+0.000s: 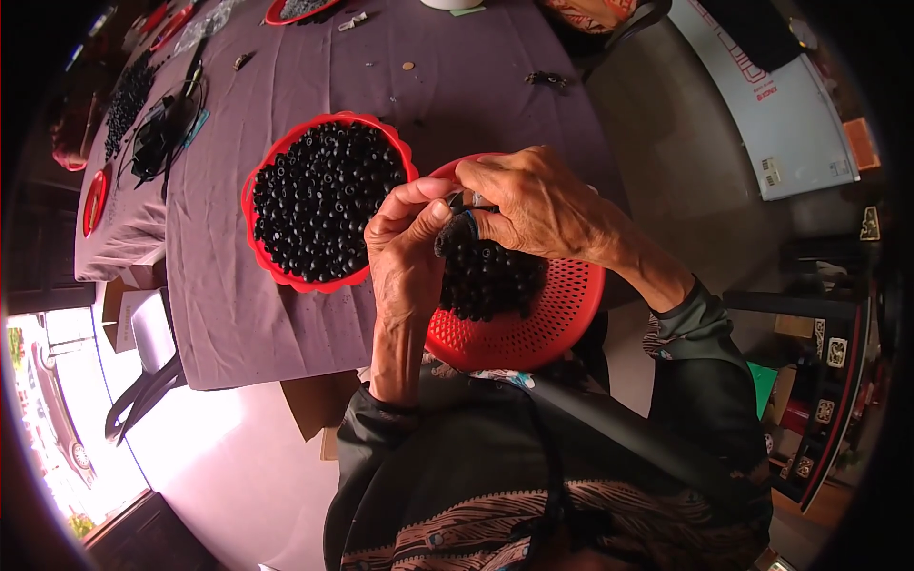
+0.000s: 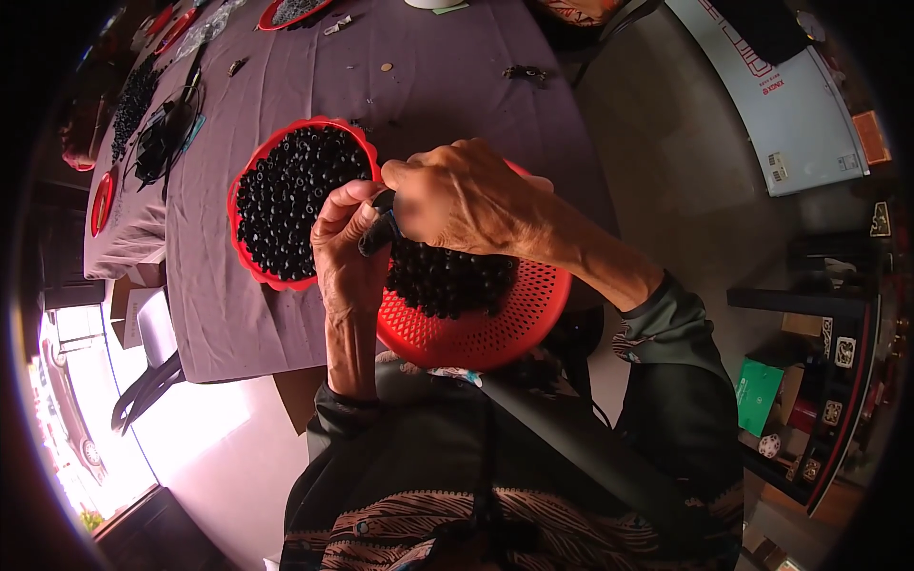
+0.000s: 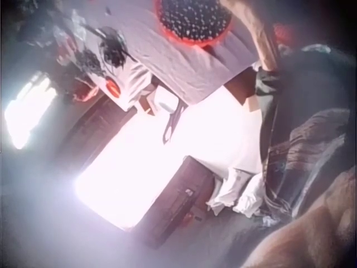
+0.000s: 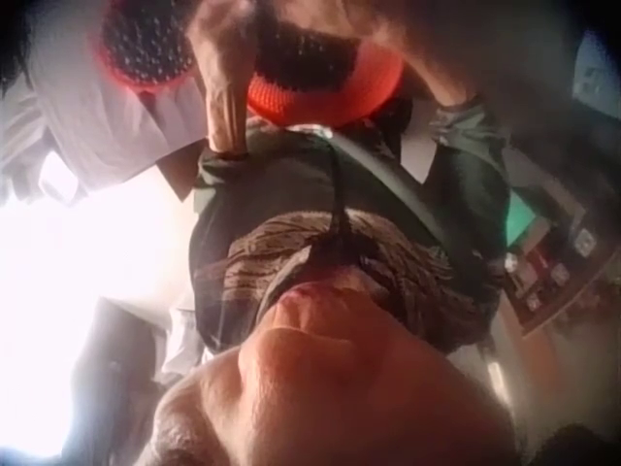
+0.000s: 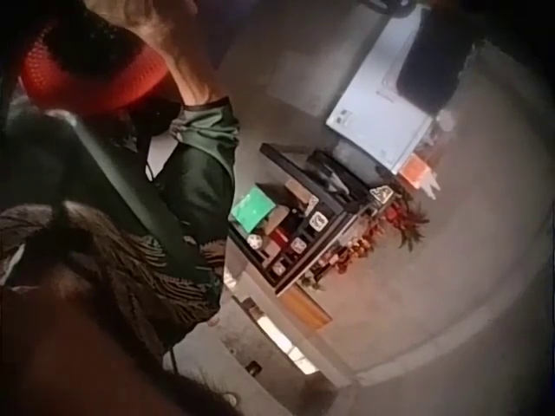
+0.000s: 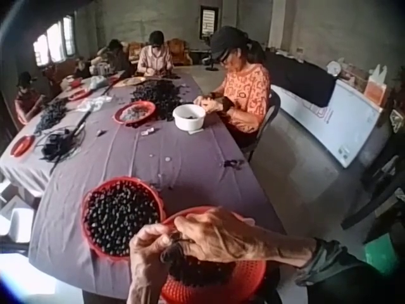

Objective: The person picks up black fruits from a plate, cuts them one at a time using a small blade, and places them into a basket.

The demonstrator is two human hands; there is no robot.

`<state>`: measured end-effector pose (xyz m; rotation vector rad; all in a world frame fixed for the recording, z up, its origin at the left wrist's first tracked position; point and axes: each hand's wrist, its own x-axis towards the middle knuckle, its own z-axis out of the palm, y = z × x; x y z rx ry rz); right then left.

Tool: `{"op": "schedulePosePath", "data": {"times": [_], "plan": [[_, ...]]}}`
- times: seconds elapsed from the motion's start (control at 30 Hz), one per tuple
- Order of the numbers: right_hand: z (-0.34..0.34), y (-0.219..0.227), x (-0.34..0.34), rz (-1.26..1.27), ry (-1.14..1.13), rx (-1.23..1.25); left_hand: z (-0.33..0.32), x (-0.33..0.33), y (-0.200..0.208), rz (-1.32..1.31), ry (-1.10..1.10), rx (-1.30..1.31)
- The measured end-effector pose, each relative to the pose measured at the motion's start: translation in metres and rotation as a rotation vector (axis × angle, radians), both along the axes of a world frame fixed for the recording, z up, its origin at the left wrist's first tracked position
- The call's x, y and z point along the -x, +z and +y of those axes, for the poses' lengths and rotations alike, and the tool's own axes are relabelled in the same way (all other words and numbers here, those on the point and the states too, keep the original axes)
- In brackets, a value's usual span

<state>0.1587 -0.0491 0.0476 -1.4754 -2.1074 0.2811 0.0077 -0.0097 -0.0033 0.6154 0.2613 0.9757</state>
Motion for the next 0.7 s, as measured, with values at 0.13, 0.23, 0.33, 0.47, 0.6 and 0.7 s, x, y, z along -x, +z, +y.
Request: {"op": "schedulePosePath", "data": {"times": [0.13,0.23,0.33,0.47,0.6,0.7], "plan": [[-0.001,0.0,-0.002,-0.017,0.008,-0.008,-0.001,-0.002,-0.004,-0.053,-0.018,0.048],[-0.003,0.001,-0.003,0.026,0.003,-0.042,0.0,-0.004,-0.003,-0.074,-0.034,0.077],[-0.006,0.0,0.001,0.048,-0.004,-0.119,-0.001,-0.004,-0.003,-0.045,-0.017,0.078],[-0.008,-0.004,0.01,-0.056,-0.056,-0.2,-0.005,-0.005,-0.009,0.007,0.041,0.097],[-0.011,-0.01,0.009,-0.105,-0.062,-0.219,-0.01,-0.008,-0.002,0.074,0.018,0.124],[-0.011,-0.022,0.012,-0.229,-0.076,-0.256,-0.009,-0.01,-0.01,0.201,0.036,0.16]]}}
